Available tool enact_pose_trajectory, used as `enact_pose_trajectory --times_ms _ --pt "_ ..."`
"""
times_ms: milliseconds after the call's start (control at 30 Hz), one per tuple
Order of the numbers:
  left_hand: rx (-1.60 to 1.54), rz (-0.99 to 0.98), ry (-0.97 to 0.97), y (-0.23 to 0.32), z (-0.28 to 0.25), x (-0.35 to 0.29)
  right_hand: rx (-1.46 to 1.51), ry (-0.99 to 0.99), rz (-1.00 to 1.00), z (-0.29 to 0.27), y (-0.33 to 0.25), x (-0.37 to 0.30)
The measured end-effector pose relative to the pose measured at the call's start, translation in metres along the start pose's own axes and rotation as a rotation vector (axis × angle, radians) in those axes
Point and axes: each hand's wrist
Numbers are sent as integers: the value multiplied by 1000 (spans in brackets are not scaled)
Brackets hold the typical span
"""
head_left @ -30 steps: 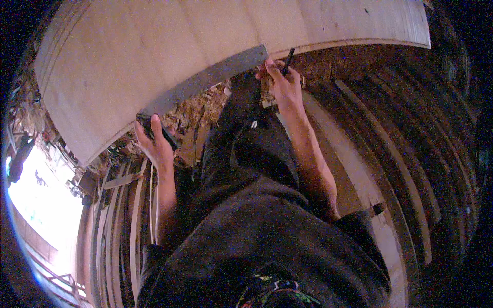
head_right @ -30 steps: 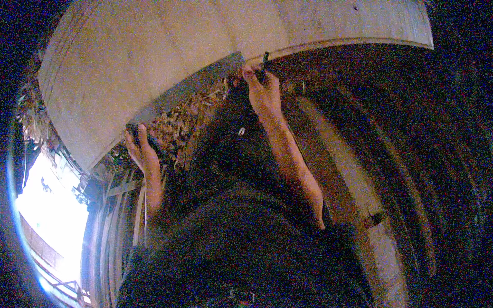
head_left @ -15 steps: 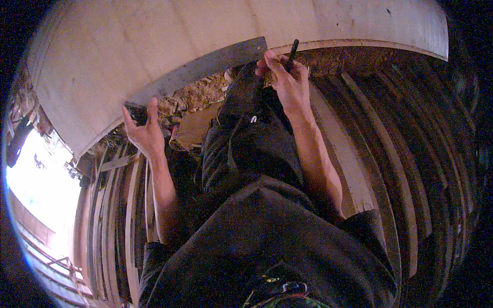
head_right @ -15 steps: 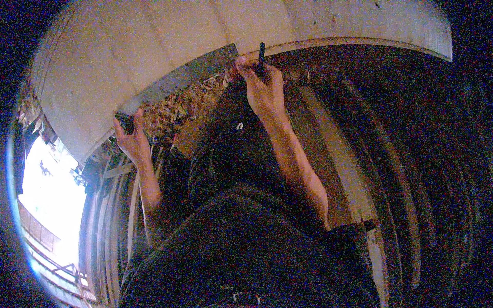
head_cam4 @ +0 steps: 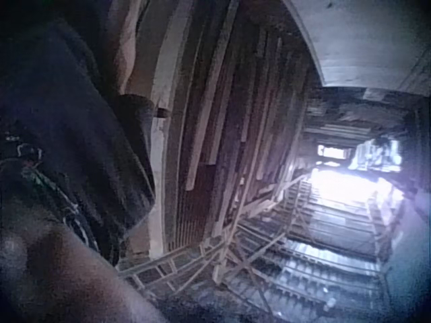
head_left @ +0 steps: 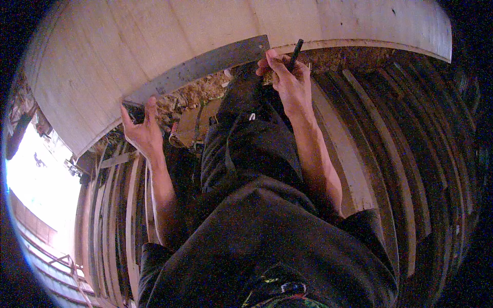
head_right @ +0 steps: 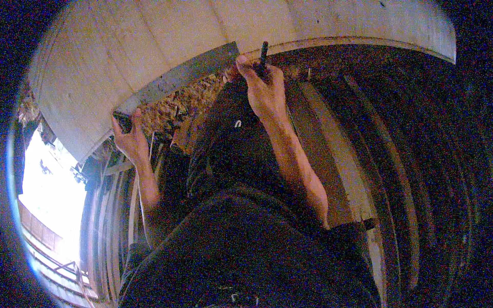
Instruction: The person uses a metal ruler and a pencil to draw straight lines on a large curved wooden panel. They repeatedly reposition the ruler and mark along its edge to create multiple parallel lines across the surface.
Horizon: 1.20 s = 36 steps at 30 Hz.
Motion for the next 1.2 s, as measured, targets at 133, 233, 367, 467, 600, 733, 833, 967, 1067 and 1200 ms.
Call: enact_pose_trajectory --times_ms 133,233,367,467,600,733,833,967,1067,1200 --pt "-40 1 -5 -2 0 3 -73 -30 28 -2 -2 1" --pt "-42 0 -24 -3 0 5 -77 -21 22 0 -5 0" --pt "-122 -6 -9 3 1 3 -146 -36 -7 -3 -4 -2" --pt "-38 12 16 1 2 2 11 -135 -103 -27 2 3" --pt "-61 -10 15 2 2 0 -164 21 -94 -61 -50 10" --pt "-24 2 3 -12 5 3 -505 136 -578 -56 -68 35" --pt "-83 7 -9 -10 4 7 -372 -156 -445 -24 -81 37" --pt "-25 48 49 -16 10 5 -616 -306 -458 3 -76 49" --pt "2 30 31 -3 7 5 -576 -296 -638 18 -73 58" --pt "-55 41 55 -4 10 5 -538 -289 -584 29 -73 56"
Point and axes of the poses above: each hand's wrist, its own x-axis towards the middle knuckle, its own z-axis out of the palm, y = z × x
